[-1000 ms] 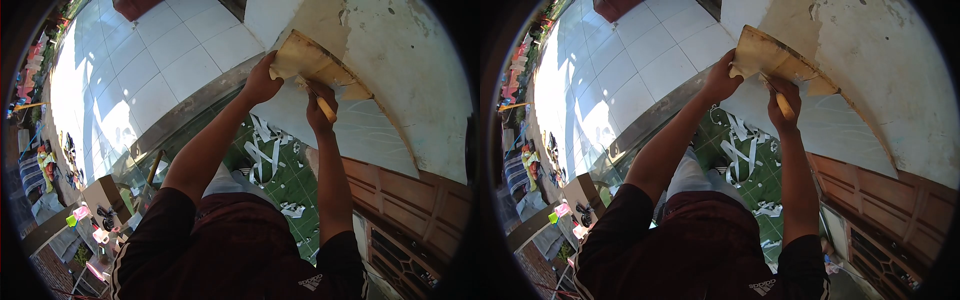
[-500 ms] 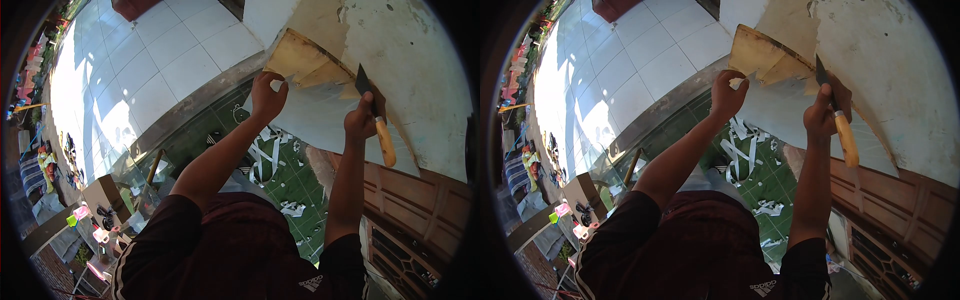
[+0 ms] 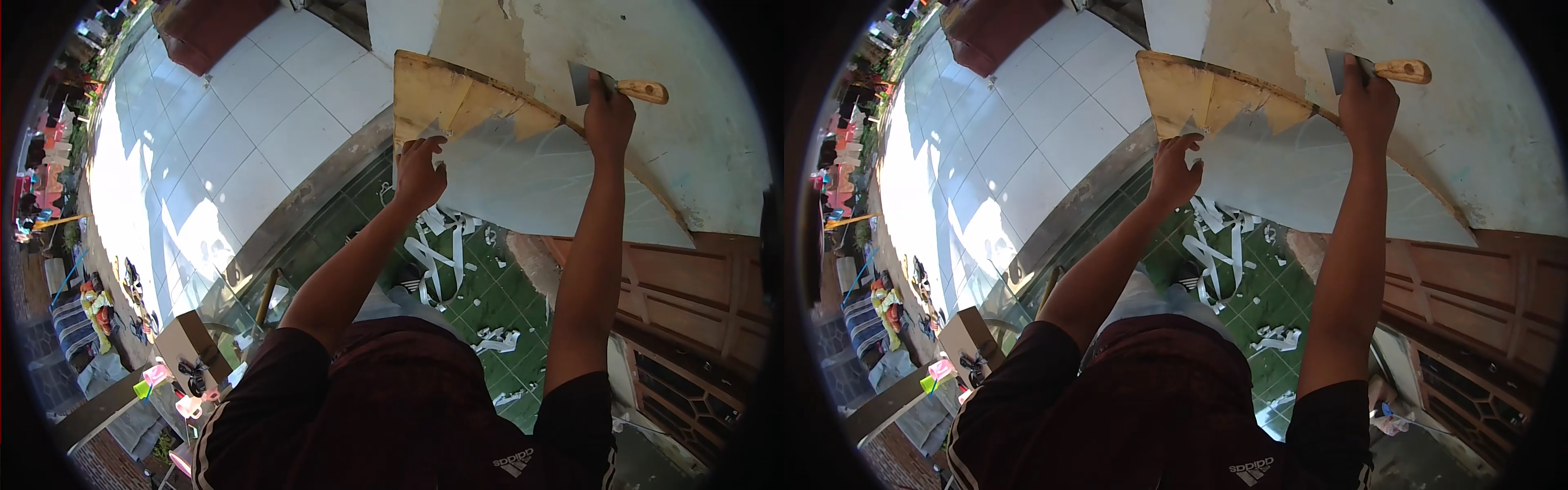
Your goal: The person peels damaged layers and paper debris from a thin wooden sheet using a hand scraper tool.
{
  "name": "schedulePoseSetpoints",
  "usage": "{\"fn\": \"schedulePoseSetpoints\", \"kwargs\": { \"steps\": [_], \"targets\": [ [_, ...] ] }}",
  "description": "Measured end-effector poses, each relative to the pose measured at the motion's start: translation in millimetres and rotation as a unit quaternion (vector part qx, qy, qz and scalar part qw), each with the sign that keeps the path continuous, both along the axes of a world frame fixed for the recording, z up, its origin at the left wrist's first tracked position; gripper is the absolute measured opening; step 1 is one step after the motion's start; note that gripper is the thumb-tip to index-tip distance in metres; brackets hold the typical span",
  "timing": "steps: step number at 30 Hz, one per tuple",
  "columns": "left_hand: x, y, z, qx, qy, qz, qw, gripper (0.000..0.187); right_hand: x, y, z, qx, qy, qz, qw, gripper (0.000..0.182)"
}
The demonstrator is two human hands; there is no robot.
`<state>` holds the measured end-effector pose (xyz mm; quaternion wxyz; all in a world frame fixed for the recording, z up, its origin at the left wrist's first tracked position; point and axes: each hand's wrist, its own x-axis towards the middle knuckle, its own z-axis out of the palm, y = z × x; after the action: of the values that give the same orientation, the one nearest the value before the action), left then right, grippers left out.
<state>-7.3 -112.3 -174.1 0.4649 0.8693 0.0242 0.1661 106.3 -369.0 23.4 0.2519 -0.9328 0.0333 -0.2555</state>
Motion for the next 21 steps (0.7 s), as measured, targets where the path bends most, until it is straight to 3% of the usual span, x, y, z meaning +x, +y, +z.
{"fn": "schedulePoseSetpoints", "kwargs": {
  "steps": [5, 8, 11, 14, 17, 21],
  "targets": [
    [-1.8, 12.7, -2.5, 0.021, 0.019, -0.101, 0.994, 0.029, -2.3, 5.9, 0.3, -0.031, 0.021, 0.013, 0.999, 0.055],
    [-4.7, 10.2, 18.0, -0.05, 0.172, -0.123, 0.976, 0.028, -2.8, 7.6, -1.9, -0.01, -0.007, 0.014, 1.0, 0.054],
    [-6.8, 3.8, 12.7, -0.054, 0.159, -0.102, 0.981, 0.025, -5.3, 9.6, -0.8, -0.022, 0.002, 0.01, 1.0, 0.052],
    [-8.3, 4.9, -2.8, -0.028, 0.047, -0.091, 0.994, 0.028, -6.4, 11.1, 0.5, -0.017, 0.008, 0.009, 1.0, 0.051],
    [-8.0, 8.1, 29.0, -0.032, 0.139, -0.073, 0.987, 0.032, -7.0, 10.9, 0.7, -0.026, 0.009, 0.011, 1.0, 0.051],
    [10.5, 9.5, 25.7, -0.108, 0.107, 0.052, 0.987, 0.037, -7.0, 12.2, 1.0, -0.029, 0.007, 0.016, 0.999, 0.051]
  ]
}}
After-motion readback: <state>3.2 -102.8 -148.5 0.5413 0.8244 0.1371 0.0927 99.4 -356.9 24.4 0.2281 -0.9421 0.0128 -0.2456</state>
